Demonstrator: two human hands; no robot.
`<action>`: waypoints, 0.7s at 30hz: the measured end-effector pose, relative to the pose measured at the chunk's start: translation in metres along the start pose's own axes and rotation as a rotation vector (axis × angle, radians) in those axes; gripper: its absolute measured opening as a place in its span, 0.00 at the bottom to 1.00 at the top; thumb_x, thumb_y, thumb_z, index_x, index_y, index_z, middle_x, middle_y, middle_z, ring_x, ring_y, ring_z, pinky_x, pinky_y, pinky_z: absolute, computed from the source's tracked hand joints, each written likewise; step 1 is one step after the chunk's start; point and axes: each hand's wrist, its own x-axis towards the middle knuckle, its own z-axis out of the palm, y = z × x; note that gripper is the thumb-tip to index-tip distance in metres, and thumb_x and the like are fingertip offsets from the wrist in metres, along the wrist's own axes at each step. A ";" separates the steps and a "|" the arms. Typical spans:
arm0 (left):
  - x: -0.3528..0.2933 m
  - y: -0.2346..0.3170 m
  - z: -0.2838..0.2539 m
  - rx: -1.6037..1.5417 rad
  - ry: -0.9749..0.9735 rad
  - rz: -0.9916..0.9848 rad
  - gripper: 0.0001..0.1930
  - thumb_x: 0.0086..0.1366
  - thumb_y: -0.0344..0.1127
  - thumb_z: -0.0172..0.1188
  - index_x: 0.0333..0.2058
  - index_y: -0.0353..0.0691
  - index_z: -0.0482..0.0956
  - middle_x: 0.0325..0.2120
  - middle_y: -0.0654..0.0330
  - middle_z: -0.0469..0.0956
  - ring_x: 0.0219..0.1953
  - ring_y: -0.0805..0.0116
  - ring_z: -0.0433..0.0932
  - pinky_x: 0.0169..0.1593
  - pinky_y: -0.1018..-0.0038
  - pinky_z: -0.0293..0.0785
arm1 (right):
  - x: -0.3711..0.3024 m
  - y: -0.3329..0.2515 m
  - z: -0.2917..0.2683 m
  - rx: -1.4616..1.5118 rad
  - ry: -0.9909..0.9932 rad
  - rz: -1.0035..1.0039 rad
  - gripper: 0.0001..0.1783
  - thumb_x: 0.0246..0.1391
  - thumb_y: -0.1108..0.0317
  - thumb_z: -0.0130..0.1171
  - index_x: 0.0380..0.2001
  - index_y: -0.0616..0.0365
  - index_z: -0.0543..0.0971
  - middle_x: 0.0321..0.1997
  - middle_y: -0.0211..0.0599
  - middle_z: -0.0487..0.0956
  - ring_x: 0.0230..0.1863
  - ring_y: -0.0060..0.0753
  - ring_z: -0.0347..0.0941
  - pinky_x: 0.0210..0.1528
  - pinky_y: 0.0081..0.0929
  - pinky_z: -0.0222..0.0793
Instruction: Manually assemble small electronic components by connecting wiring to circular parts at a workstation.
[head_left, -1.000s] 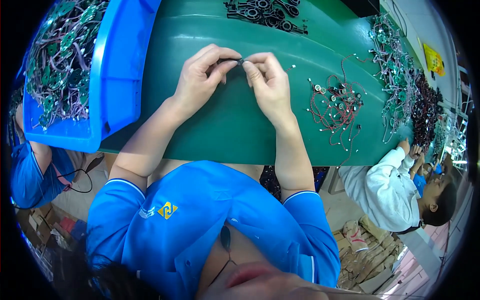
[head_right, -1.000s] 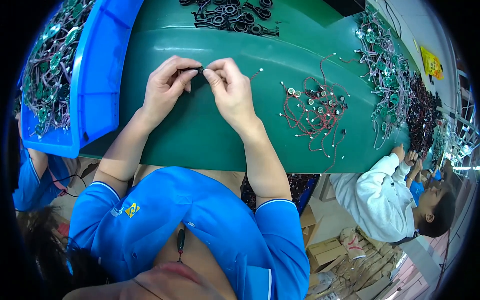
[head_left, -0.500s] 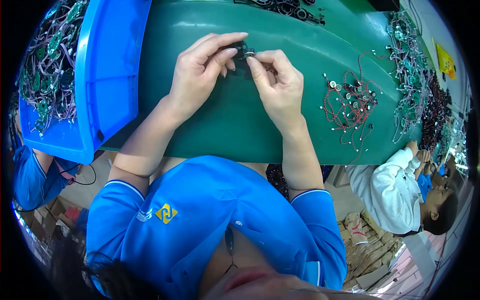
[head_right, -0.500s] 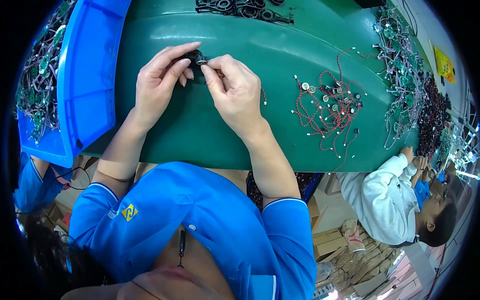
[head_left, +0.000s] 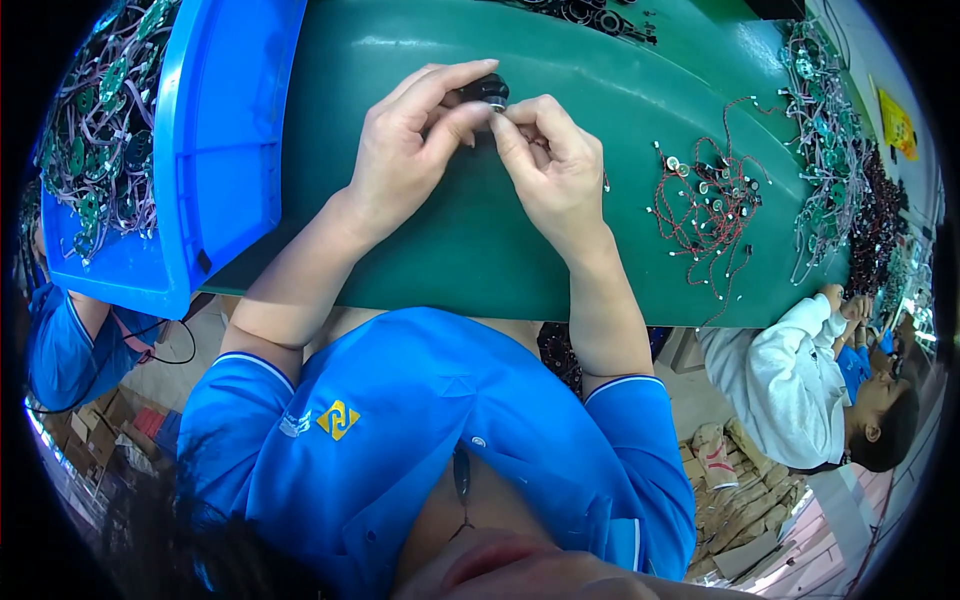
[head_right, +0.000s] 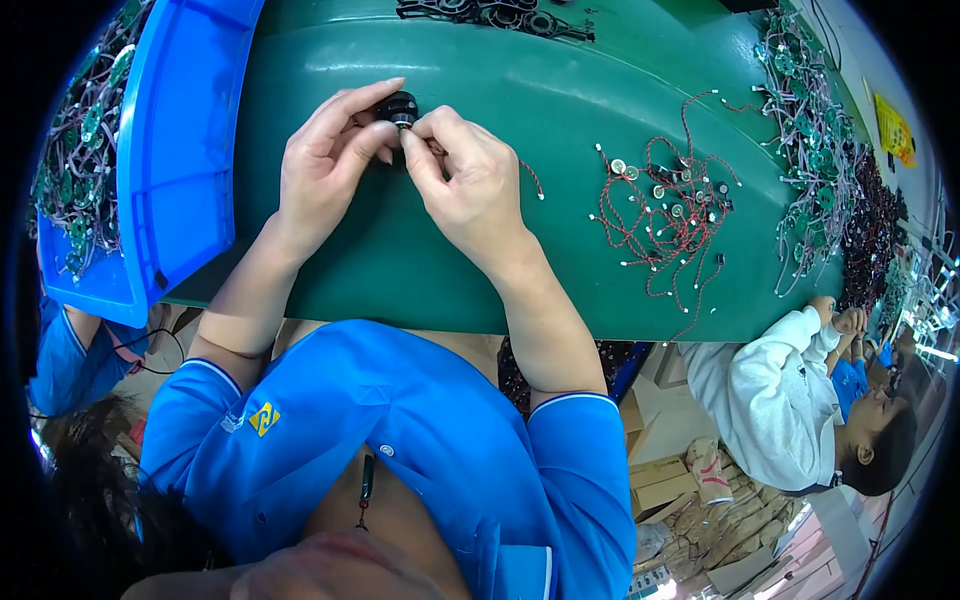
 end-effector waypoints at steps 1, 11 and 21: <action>0.000 0.000 0.001 0.029 -0.004 0.034 0.16 0.60 0.20 0.57 0.47 0.36 0.78 0.36 0.59 0.76 0.28 0.74 0.74 0.32 0.82 0.73 | 0.000 -0.001 -0.001 -0.005 -0.007 0.001 0.05 0.48 0.80 0.58 0.25 0.58 0.74 0.17 0.27 0.70 0.16 0.21 0.58 0.19 0.21 0.55; 0.000 0.001 -0.004 0.063 -0.036 0.048 0.15 0.57 0.20 0.60 0.45 0.36 0.78 0.35 0.59 0.75 0.30 0.73 0.74 0.35 0.82 0.74 | 0.000 0.009 -0.004 -0.073 -0.072 -0.074 0.03 0.54 0.79 0.58 0.29 0.60 0.74 0.19 0.24 0.69 0.18 0.14 0.57 0.20 0.12 0.52; 0.003 0.001 -0.011 0.026 -0.052 -0.148 0.15 0.57 0.21 0.61 0.44 0.34 0.77 0.34 0.60 0.76 0.29 0.75 0.74 0.34 0.85 0.74 | 0.002 0.004 -0.004 0.023 -0.048 0.110 0.05 0.54 0.77 0.58 0.28 0.58 0.71 0.16 0.25 0.69 0.15 0.19 0.59 0.18 0.18 0.54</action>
